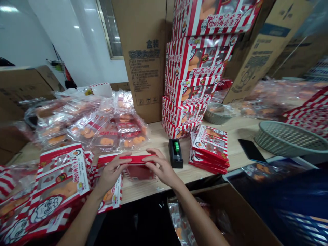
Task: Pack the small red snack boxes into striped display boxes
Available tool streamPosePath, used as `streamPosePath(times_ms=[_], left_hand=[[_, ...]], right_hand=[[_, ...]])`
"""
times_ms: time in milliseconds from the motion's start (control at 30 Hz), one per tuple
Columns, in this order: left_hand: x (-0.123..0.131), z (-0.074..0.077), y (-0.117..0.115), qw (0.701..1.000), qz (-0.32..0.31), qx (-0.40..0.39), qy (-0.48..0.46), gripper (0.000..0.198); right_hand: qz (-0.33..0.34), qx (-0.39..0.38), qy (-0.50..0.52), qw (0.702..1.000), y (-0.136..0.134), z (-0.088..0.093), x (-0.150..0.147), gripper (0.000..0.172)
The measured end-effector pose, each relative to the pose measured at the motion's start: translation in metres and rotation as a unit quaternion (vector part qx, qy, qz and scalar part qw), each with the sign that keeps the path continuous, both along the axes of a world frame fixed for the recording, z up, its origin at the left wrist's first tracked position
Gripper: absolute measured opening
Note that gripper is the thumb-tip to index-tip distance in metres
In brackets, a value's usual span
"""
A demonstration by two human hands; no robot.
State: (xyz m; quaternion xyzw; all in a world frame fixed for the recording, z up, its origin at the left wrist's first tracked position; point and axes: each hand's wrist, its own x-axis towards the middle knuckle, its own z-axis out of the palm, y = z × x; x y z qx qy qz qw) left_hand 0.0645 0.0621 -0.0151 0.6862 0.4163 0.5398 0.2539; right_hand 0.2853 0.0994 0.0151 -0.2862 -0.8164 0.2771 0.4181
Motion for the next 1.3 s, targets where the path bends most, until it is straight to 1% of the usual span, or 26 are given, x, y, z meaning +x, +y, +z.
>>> streamPosePath(times_ms=[33,67,100,133,167,200,233,300,367,433,533,600,700,800,867,900,967,1033,1067,1100,1133,1167,1233,1300], left_hand=[[0.003,-0.003,0.000,1.000,0.018,0.011,-0.013,0.020],[0.005,-0.006,0.000,0.999,0.033,0.017,-0.023,0.019],[0.008,-0.007,0.001,0.998,0.045,0.021,-0.030,0.019],[0.010,-0.008,0.001,0.998,0.053,0.024,-0.034,0.019],[0.012,-0.008,0.002,0.997,0.057,0.024,-0.036,0.019],[0.013,-0.008,0.002,0.997,0.057,0.025,-0.038,0.019],[0.015,-0.006,0.003,0.997,0.056,0.027,-0.040,0.019],[0.020,-0.003,0.003,0.998,0.048,0.033,-0.040,0.018],[0.025,-0.002,0.003,0.998,0.045,0.035,-0.034,0.018],[0.029,-0.002,0.003,0.998,0.054,0.032,-0.026,0.018],[0.033,-0.003,0.005,0.997,0.072,0.035,-0.020,0.018],[0.035,-0.003,0.007,0.996,0.079,0.044,-0.018,0.017],[0.037,0.002,0.007,0.994,0.095,0.059,-0.002,0.013],[0.040,0.007,0.007,0.991,0.112,0.074,0.019,0.009],[0.042,0.009,0.007,0.990,0.113,0.083,0.020,0.009],[0.042,0.009,0.007,0.990,0.112,0.085,0.021,0.009],[0.042,0.009,0.008,0.990,0.109,0.084,0.026,0.009],[0.043,0.009,0.008,0.990,0.109,0.084,0.031,0.009],[0.044,0.009,0.008,0.990,0.106,0.084,0.035,0.009],[0.045,0.009,0.007,0.991,0.101,0.083,0.038,0.009],[0.046,0.010,0.006,0.991,0.095,0.080,0.041,0.009],[0.046,0.011,0.005,0.992,0.087,0.077,0.045,0.009],[0.046,0.014,0.002,0.994,0.065,0.069,0.058,0.010],[0.044,0.019,0.000,0.993,0.035,0.064,0.097,0.017]], right_hand=[[-0.039,-0.037,0.034,0.998,0.002,-0.005,0.006,0.023],[-0.107,-0.070,0.067,0.990,0.006,-0.011,0.014,0.027],[-0.194,-0.093,0.094,0.972,0.010,-0.018,0.024,0.031],[-0.283,-0.109,0.111,0.947,0.015,-0.026,0.036,0.034],[-0.357,-0.121,0.116,0.919,0.020,-0.034,0.048,0.033],[-0.406,-0.135,0.113,0.897,0.025,-0.041,0.059,0.030],[-0.425,-0.153,0.107,0.886,0.029,-0.048,0.069,0.025],[-0.420,-0.203,0.100,0.879,0.036,-0.058,0.083,0.020],[-0.401,-0.251,0.108,0.874,0.039,-0.065,0.088,0.022],[-0.382,-0.279,0.134,0.871,0.037,-0.070,0.087,0.028],[-0.370,-0.282,0.180,0.867,0.027,-0.080,0.082,0.040],[-0.376,-0.273,0.200,0.862,0.021,-0.089,0.079,0.042],[-0.399,-0.263,0.215,0.852,0.021,-0.103,0.076,0.040],[-0.417,-0.259,0.226,0.841,0.020,-0.109,0.075,0.036],[-0.420,-0.258,0.237,0.837,0.013,-0.104,0.070,0.036],[-0.417,-0.258,0.243,0.837,0.006,-0.098,0.065,0.035],[-0.396,-0.256,0.252,0.845,-0.013,-0.077,0.047,0.034],[-0.346,-0.253,0.260,0.865,-0.033,-0.048,0.021,0.032],[-0.291,-0.252,0.270,0.882,-0.041,-0.033,0.007,0.030],[-0.240,-0.262,0.279,0.892,-0.047,-0.018,-0.007,0.028],[-0.203,-0.277,0.284,0.895,-0.051,-0.004,-0.019,0.027],[-0.182,-0.297,0.284,0.893,-0.052,0.006,-0.029,0.029],[-0.182,-0.339,0.278,0.880,-0.049,0.018,-0.042,0.033],[-0.200,-0.370,0.271,0.866,-0.043,0.017,-0.046,0.038]])
